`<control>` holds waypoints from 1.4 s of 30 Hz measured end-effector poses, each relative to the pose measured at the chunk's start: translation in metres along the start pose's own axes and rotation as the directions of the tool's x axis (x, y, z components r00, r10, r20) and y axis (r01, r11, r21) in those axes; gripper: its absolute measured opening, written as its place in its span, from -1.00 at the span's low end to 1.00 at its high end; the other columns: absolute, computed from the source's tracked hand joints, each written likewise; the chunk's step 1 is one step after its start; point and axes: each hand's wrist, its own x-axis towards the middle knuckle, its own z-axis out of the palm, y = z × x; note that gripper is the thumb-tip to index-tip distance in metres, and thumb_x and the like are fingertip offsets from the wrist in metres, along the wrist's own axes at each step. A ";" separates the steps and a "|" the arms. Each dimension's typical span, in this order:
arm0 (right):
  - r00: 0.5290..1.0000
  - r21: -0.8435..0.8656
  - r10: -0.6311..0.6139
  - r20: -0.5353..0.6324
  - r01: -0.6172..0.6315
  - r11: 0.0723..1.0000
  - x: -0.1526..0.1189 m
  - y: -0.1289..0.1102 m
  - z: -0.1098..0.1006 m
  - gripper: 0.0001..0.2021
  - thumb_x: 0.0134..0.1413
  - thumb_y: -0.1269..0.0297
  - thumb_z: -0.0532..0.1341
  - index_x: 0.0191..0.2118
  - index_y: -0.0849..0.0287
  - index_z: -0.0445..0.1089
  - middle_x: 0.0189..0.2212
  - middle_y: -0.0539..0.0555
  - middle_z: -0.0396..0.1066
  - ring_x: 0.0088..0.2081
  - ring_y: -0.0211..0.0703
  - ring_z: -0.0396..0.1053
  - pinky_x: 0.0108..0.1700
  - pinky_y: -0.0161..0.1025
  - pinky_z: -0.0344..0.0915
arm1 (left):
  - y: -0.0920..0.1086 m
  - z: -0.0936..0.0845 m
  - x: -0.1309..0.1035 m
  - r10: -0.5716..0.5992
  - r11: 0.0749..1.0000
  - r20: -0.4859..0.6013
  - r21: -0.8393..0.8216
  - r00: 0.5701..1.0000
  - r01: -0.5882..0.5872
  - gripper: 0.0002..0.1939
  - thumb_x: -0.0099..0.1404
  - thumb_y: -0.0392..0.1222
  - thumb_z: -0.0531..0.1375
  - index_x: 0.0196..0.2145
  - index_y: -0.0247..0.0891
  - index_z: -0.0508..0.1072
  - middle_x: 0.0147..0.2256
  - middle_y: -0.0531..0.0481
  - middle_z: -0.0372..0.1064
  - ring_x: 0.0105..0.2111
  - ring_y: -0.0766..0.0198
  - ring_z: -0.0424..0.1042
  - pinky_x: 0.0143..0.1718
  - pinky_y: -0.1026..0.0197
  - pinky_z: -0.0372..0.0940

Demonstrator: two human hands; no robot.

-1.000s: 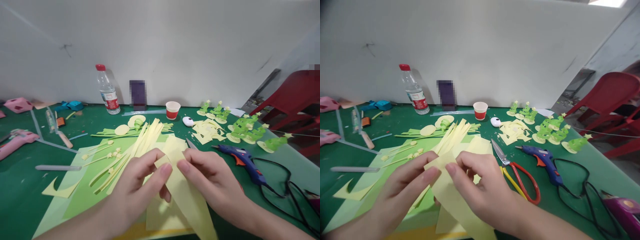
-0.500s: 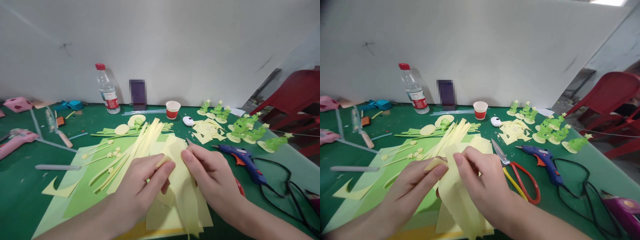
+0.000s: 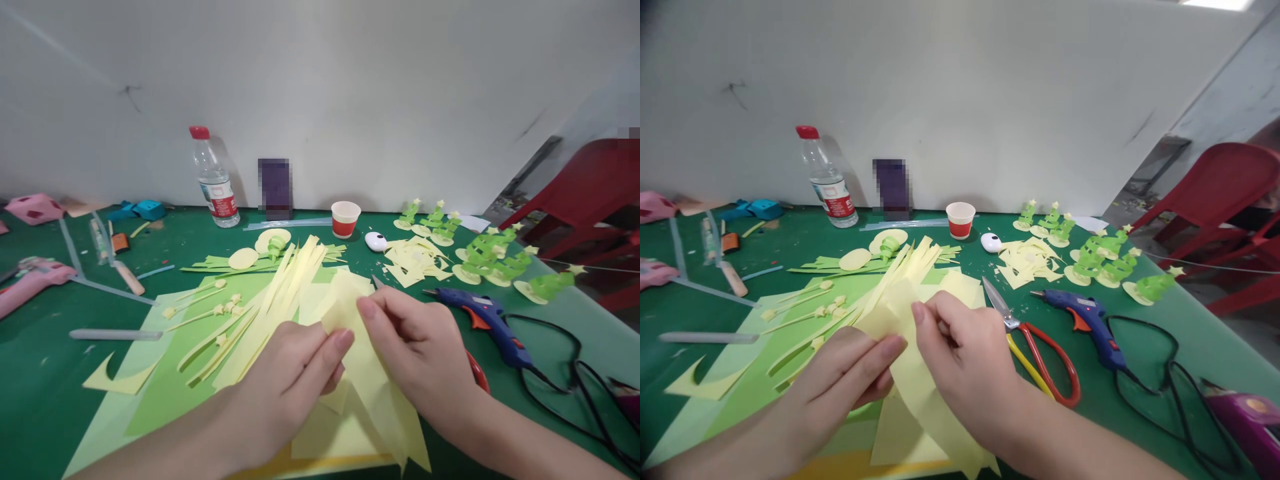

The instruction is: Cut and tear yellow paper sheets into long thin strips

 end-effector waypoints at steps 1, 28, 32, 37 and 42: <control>1.000 0.003 0.004 -0.005 -0.003 1.000 0.000 0.000 0.000 -0.69 0.09 0.41 -0.02 -0.64 0.16 -0.08 -0.76 -0.14 -0.15 -0.71 -0.43 -0.17 -0.72 -0.42 -0.19 | 0.000 0.000 0.000 -0.004 1.000 0.019 -0.023 1.000 0.004 -0.61 0.30 -0.16 -0.17 -0.68 -0.20 0.05 -0.72 0.17 0.02 -0.70 0.40 0.10 -0.61 0.35 0.09; 0.891 0.620 0.153 0.426 -0.411 0.668 -0.013 -0.004 0.004 -0.59 0.18 0.16 -0.05 -0.62 0.20 0.26 -0.67 0.00 0.21 -0.58 -0.29 0.20 -0.54 -0.37 0.18 | -0.002 0.001 -0.004 0.039 0.944 0.021 -0.329 0.999 -0.030 -0.61 0.26 -0.16 -0.13 -0.70 -0.20 0.07 -0.70 0.14 0.09 -0.62 0.37 0.20 -0.47 0.33 0.16; 0.900 0.628 0.132 0.415 -0.388 0.675 -0.012 -0.005 0.003 -0.60 0.21 0.19 -0.07 -0.55 0.19 0.33 -0.64 0.00 0.21 -0.57 -0.31 0.16 -0.54 -0.41 0.15 | -0.001 -0.001 -0.008 -0.015 0.967 0.013 -0.253 1.000 0.018 -0.60 0.26 -0.12 -0.13 -0.71 -0.20 0.11 -0.66 0.12 0.16 -0.53 0.34 0.24 -0.32 0.30 0.17; 0.916 0.570 0.140 0.376 -0.347 0.745 -0.010 -0.005 0.001 -0.66 0.19 0.21 -0.05 -0.56 0.18 0.21 -0.61 -0.03 0.17 -0.57 -0.33 0.09 -0.54 -0.43 0.14 | -0.006 0.003 -0.010 -0.163 0.944 -0.070 -0.301 0.984 0.135 -0.59 0.23 -0.02 -0.05 -0.70 -0.21 0.20 -0.64 0.10 0.18 -0.49 0.31 0.24 -0.38 0.29 0.18; 0.934 0.518 0.133 0.333 -0.299 0.801 -0.008 -0.005 0.000 -0.69 0.14 0.30 -0.03 -0.62 0.18 0.09 -0.68 -0.07 0.04 -0.60 -0.34 0.05 -0.58 -0.40 0.07 | -0.010 0.004 -0.004 -0.059 0.902 -0.072 -0.431 0.996 0.022 -0.63 0.24 -0.05 -0.06 -0.68 -0.22 0.13 -0.66 0.15 0.04 -0.62 0.40 0.09 -0.57 0.34 0.07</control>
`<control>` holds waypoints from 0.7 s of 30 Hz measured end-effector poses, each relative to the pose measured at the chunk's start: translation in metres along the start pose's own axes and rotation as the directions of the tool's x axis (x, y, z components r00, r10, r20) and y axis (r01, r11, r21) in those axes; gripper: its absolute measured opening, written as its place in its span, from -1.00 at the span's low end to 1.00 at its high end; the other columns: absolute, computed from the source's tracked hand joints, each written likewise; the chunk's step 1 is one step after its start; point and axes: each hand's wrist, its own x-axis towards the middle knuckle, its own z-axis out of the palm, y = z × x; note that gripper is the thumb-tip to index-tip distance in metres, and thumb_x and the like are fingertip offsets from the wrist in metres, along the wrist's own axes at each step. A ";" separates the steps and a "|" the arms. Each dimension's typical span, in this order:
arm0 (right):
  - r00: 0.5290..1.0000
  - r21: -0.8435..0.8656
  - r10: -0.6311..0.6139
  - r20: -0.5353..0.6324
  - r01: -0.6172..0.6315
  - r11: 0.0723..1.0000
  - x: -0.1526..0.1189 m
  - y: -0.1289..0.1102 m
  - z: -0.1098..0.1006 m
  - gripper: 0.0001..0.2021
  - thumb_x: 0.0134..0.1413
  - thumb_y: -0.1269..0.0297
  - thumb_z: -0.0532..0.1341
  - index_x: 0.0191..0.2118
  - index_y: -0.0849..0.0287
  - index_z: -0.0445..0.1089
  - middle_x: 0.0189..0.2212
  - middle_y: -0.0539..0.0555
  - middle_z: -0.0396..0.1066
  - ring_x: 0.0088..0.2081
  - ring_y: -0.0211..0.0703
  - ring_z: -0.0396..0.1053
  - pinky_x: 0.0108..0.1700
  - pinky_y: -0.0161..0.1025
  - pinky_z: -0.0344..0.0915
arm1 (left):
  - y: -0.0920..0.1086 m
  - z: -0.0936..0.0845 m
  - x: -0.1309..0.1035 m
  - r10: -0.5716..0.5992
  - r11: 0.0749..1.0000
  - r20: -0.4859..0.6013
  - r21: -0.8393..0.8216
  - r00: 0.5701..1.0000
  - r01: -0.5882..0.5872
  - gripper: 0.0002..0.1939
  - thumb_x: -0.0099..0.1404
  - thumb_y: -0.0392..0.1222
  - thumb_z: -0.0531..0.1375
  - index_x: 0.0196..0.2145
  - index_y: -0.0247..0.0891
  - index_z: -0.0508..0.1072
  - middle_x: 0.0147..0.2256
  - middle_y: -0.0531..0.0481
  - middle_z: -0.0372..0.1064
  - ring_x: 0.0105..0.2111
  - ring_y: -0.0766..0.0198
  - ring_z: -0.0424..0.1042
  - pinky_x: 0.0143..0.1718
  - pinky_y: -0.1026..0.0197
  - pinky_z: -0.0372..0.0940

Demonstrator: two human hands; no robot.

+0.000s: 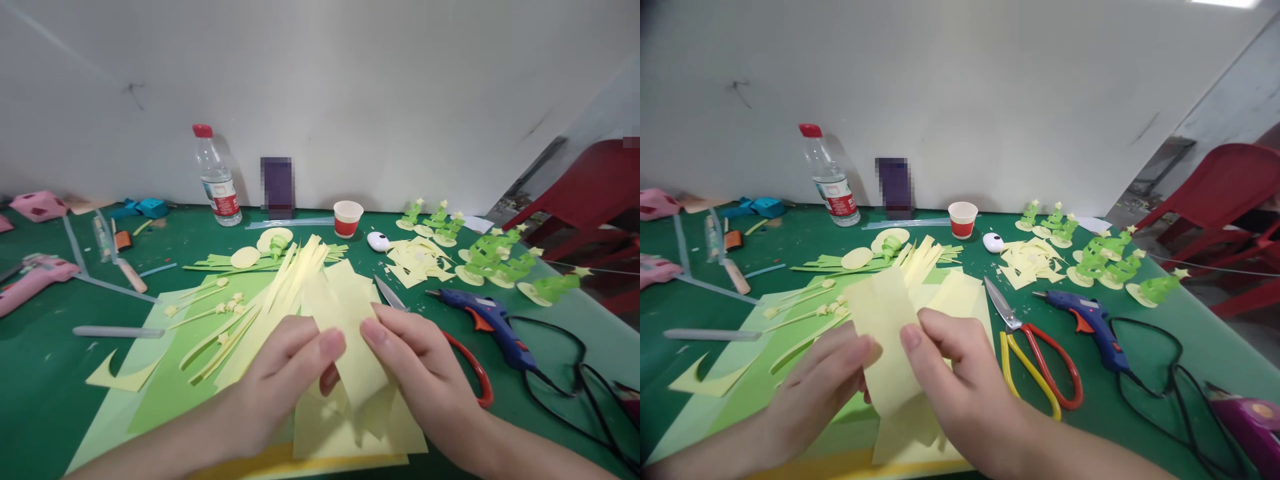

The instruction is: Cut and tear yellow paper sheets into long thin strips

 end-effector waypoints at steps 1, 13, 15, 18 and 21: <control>1.000 -0.008 -0.018 -0.026 0.017 1.000 0.001 0.000 0.000 -0.69 0.13 0.32 -0.03 -0.62 0.18 0.09 -0.69 -0.08 0.01 -0.62 -0.35 0.02 -0.60 -0.41 0.03 | 0.001 -0.001 0.001 0.023 1.000 0.026 0.017 0.999 -0.024 -0.66 0.23 -0.08 -0.06 -0.66 -0.22 0.13 -0.65 0.15 0.02 -0.63 0.41 0.06 -0.58 0.34 0.05; 0.997 0.091 0.045 -0.063 -0.039 0.995 -0.001 0.004 0.007 -0.68 0.13 0.27 -0.08 -0.63 0.15 -0.07 -0.68 -0.08 -0.04 -0.62 -0.34 -0.07 -0.62 -0.38 -0.03 | 0.002 0.003 -0.002 0.016 0.999 -0.019 -0.048 1.000 -0.017 -0.62 0.22 -0.16 -0.02 -0.72 -0.24 0.09 -0.69 0.16 0.02 -0.63 0.41 0.07 -0.56 0.31 0.02; 0.995 0.140 0.077 -0.071 -0.066 0.988 -0.001 0.003 0.009 -0.67 0.13 0.24 -0.07 -0.63 0.15 -0.05 -0.68 -0.07 -0.03 -0.62 -0.34 -0.06 -0.62 -0.38 -0.03 | -0.002 0.001 -0.003 -0.004 0.998 -0.016 -0.058 1.000 0.003 -0.63 0.23 -0.13 -0.01 -0.70 -0.24 0.12 -0.68 0.15 0.05 -0.61 0.40 0.09 -0.56 0.31 0.03; 0.989 0.184 0.126 -0.075 -0.111 0.977 0.000 0.003 0.010 -0.66 0.13 0.20 -0.05 -0.63 0.14 -0.04 -0.68 -0.08 -0.04 -0.62 -0.33 -0.04 -0.63 -0.37 -0.04 | -0.009 -0.002 -0.003 -0.042 0.998 0.005 -0.047 0.999 0.042 -0.61 0.25 -0.04 0.00 -0.67 -0.24 0.20 -0.64 0.12 0.13 -0.54 0.36 0.17 -0.49 0.30 0.10; 0.983 0.165 0.139 -0.121 -0.118 0.979 0.000 0.003 0.010 -0.65 0.13 0.19 -0.05 -0.63 0.13 -0.07 -0.68 -0.08 -0.06 -0.62 -0.33 -0.04 -0.63 -0.37 -0.04 | -0.015 -0.003 -0.001 -0.048 0.994 -0.001 -0.101 0.999 0.047 -0.58 0.26 0.02 -0.01 -0.66 -0.24 0.21 -0.62 0.11 0.16 -0.52 0.34 0.20 -0.45 0.29 0.13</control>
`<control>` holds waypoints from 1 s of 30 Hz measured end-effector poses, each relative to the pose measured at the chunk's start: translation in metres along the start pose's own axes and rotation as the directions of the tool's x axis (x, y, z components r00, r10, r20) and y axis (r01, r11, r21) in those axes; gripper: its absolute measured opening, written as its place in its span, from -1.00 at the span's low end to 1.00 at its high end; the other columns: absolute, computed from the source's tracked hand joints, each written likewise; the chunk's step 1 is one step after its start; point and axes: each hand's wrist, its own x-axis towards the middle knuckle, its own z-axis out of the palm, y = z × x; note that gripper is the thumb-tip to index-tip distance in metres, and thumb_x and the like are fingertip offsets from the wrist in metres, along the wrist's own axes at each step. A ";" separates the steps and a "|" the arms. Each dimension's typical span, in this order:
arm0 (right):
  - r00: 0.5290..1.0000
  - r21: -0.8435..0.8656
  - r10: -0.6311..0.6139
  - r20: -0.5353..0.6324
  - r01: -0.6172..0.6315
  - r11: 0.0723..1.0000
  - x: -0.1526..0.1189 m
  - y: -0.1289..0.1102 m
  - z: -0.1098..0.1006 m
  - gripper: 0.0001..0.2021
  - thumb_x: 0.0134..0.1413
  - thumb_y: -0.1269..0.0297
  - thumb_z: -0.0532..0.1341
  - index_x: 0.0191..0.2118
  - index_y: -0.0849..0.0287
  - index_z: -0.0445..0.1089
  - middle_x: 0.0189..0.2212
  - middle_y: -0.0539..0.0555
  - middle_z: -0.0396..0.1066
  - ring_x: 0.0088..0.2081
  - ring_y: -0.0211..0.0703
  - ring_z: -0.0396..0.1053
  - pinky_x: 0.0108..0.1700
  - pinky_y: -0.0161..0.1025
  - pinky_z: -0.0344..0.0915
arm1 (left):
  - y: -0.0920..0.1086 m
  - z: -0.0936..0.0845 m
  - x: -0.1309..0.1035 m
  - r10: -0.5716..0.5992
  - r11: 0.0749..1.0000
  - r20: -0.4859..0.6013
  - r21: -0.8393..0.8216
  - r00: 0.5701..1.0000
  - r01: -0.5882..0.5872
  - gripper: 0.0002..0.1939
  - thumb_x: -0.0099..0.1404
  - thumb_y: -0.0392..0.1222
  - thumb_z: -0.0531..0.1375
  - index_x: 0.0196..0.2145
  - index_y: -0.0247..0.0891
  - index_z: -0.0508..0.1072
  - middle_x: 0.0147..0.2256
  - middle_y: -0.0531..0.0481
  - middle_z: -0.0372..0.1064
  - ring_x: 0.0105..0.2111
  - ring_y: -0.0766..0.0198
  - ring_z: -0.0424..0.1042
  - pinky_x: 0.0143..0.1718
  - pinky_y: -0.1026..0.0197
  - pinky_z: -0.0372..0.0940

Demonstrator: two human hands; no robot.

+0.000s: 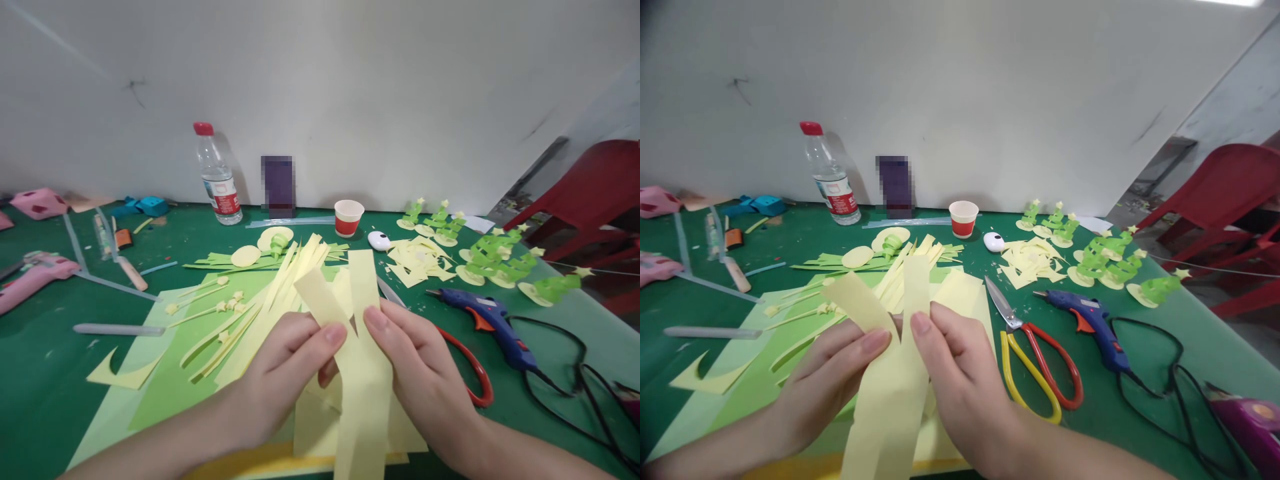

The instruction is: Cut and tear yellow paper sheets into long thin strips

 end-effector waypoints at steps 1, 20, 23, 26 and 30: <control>1.000 -0.016 -0.011 -0.014 0.010 1.000 0.000 0.000 -0.001 -0.65 0.13 0.19 -0.04 -0.63 0.13 -0.08 -0.68 -0.09 -0.07 -0.62 -0.33 -0.05 -0.63 -0.37 -0.03 | -0.002 0.000 0.001 0.007 1.000 -0.008 -0.027 1.000 -0.008 -0.58 0.26 0.01 0.00 -0.67 -0.24 0.20 -0.62 0.12 0.16 -0.53 0.36 0.19 -0.46 0.31 0.13; 0.988 -0.027 -0.152 0.009 0.153 0.988 0.004 0.005 0.000 -0.72 0.11 0.33 -0.06 -0.61 0.15 -0.01 -0.67 -0.12 -0.08 -0.63 -0.37 -0.12 -0.64 -0.46 -0.03 | 0.009 0.009 -0.004 -0.055 0.987 -0.008 0.152 0.998 0.056 -0.58 0.29 0.02 -0.09 -0.66 -0.21 0.05 -0.63 0.17 -0.04 -0.64 0.40 0.03 -0.64 0.36 0.06; 0.996 -0.033 -0.082 -0.045 0.080 0.996 0.003 0.006 0.002 -0.70 0.11 0.28 -0.05 -0.62 0.15 -0.04 -0.68 -0.11 -0.08 -0.63 -0.36 -0.10 -0.64 -0.44 -0.02 | 0.010 0.009 -0.006 -0.008 0.969 -0.067 0.246 0.998 0.024 -0.61 0.28 -0.03 -0.10 -0.66 -0.20 0.08 -0.63 0.15 -0.01 -0.62 0.37 0.09 -0.57 0.35 0.16; 0.997 -0.055 -0.029 -0.065 0.025 0.998 0.002 0.005 0.001 -0.70 0.11 0.23 -0.05 -0.61 0.14 -0.05 -0.66 -0.10 -0.05 -0.61 -0.34 -0.06 -0.62 -0.41 0.01 | 0.011 0.008 -0.003 -0.013 0.974 -0.042 0.226 0.999 0.022 -0.63 0.28 -0.05 -0.09 -0.64 -0.19 0.09 -0.61 0.14 0.02 -0.60 0.37 0.11 -0.55 0.35 0.19; 1.000 -0.107 0.010 -0.010 -0.011 0.994 0.002 0.002 -0.002 -0.70 0.08 0.18 -0.05 -0.61 0.12 -0.06 -0.65 -0.08 -0.05 -0.61 -0.31 -0.03 -0.61 -0.37 0.02 | 0.008 0.006 0.002 -0.025 0.992 -0.056 0.123 0.998 0.032 -0.60 0.32 -0.02 -0.14 -0.64 -0.19 0.05 -0.65 0.17 -0.05 -0.64 0.39 0.04 -0.60 0.35 0.11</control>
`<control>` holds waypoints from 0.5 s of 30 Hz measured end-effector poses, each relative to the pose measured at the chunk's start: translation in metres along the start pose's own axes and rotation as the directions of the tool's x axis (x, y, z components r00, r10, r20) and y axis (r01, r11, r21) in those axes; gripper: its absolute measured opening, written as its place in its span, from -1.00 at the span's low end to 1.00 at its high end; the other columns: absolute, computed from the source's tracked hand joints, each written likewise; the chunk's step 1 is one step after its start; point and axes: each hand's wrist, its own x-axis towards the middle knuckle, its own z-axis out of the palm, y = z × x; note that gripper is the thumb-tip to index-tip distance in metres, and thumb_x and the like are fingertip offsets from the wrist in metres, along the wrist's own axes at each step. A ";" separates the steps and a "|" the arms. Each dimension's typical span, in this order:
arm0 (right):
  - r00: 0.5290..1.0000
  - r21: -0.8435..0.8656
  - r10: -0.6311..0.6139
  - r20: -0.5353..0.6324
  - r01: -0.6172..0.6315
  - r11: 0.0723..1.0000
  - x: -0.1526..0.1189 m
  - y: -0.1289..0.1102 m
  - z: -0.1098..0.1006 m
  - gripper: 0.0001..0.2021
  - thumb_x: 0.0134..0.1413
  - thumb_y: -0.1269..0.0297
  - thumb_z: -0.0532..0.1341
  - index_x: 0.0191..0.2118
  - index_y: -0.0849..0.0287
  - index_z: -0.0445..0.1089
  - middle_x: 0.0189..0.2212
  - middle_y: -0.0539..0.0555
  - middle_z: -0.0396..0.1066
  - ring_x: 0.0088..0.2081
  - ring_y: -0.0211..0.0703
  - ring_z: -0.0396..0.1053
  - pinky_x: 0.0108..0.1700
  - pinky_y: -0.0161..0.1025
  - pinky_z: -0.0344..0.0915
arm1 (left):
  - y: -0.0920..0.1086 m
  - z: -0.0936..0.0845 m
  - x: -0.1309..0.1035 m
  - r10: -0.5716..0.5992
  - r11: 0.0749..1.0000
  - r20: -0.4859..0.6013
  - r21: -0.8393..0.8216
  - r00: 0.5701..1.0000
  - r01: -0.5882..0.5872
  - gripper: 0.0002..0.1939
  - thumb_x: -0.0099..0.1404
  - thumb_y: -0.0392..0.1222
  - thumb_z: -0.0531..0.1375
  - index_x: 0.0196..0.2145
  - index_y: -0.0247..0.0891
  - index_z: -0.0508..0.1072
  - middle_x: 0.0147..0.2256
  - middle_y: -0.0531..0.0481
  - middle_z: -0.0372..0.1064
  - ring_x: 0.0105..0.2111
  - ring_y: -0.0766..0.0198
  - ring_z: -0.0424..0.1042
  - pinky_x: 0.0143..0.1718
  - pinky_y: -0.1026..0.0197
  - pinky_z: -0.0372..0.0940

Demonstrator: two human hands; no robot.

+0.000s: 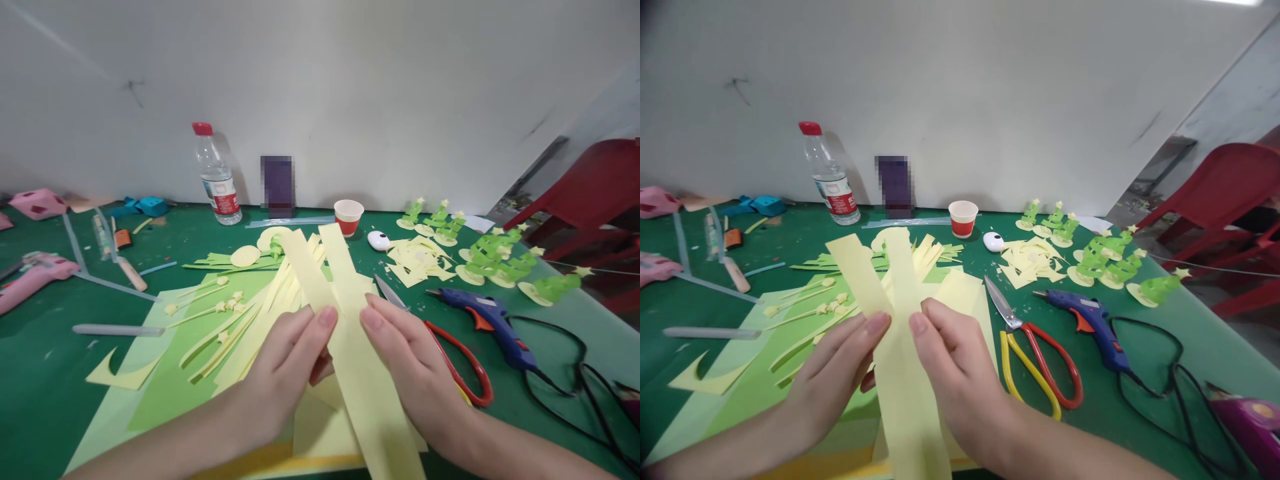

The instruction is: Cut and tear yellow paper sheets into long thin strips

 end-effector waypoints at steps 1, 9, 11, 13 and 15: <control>1.000 -0.018 0.005 0.004 -0.005 1.000 0.001 0.000 -0.001 -0.69 0.07 0.18 -0.04 -0.62 0.12 -0.08 -0.65 -0.09 -0.08 -0.61 -0.32 -0.05 -0.62 -0.37 -0.01 | -0.001 0.000 0.001 0.006 1.000 -0.016 -0.006 1.000 -0.006 -0.60 0.32 -0.02 -0.15 -0.64 -0.20 0.05 -0.65 0.17 -0.03 -0.64 0.39 0.05 -0.60 0.35 0.10; 0.995 -0.095 -0.048 -0.086 0.040 0.995 0.004 0.003 0.001 -0.68 0.08 0.24 -0.05 -0.63 0.12 -0.15 -0.67 -0.10 -0.13 -0.61 -0.32 -0.12 -0.61 -0.35 -0.08 | 0.006 0.000 0.000 0.108 0.959 0.058 0.256 0.993 -0.119 -0.59 0.32 -0.14 -0.17 -0.68 -0.19 0.05 -0.68 0.15 0.07 -0.62 0.37 0.18 -0.51 0.33 0.17; 0.993 -0.067 -0.031 -0.116 0.024 0.998 0.004 0.004 0.002 -0.68 0.10 0.23 -0.06 -0.62 0.12 -0.14 -0.66 -0.10 -0.13 -0.61 -0.32 -0.11 -0.60 -0.34 -0.06 | 0.006 0.000 0.000 0.110 0.950 0.024 0.293 0.994 -0.112 -0.59 0.32 -0.13 -0.17 -0.67 -0.19 0.08 -0.67 0.15 0.08 -0.61 0.37 0.20 -0.50 0.33 0.18; 0.989 -0.047 -0.016 -0.147 0.009 0.999 0.003 0.005 0.002 -0.67 0.12 0.20 -0.07 -0.61 0.12 -0.14 -0.65 -0.10 -0.13 -0.61 -0.31 -0.10 -0.59 -0.34 -0.03 | 0.005 -0.001 0.000 0.100 0.945 -0.017 0.314 0.995 -0.089 -0.58 0.33 -0.10 -0.17 -0.67 -0.19 0.12 -0.66 0.14 0.09 -0.60 0.37 0.21 -0.51 0.33 0.17; 0.990 -0.045 -0.022 -0.138 0.016 0.999 0.002 0.004 0.002 -0.68 0.13 0.18 -0.07 -0.60 0.12 -0.11 -0.64 -0.10 -0.10 -0.59 -0.30 -0.07 -0.58 -0.35 0.01 | 0.003 -0.001 0.001 0.084 0.956 -0.038 0.284 0.996 -0.070 -0.57 0.33 -0.08 -0.17 -0.66 -0.20 0.13 -0.66 0.15 0.09 -0.61 0.38 0.19 -0.53 0.34 0.16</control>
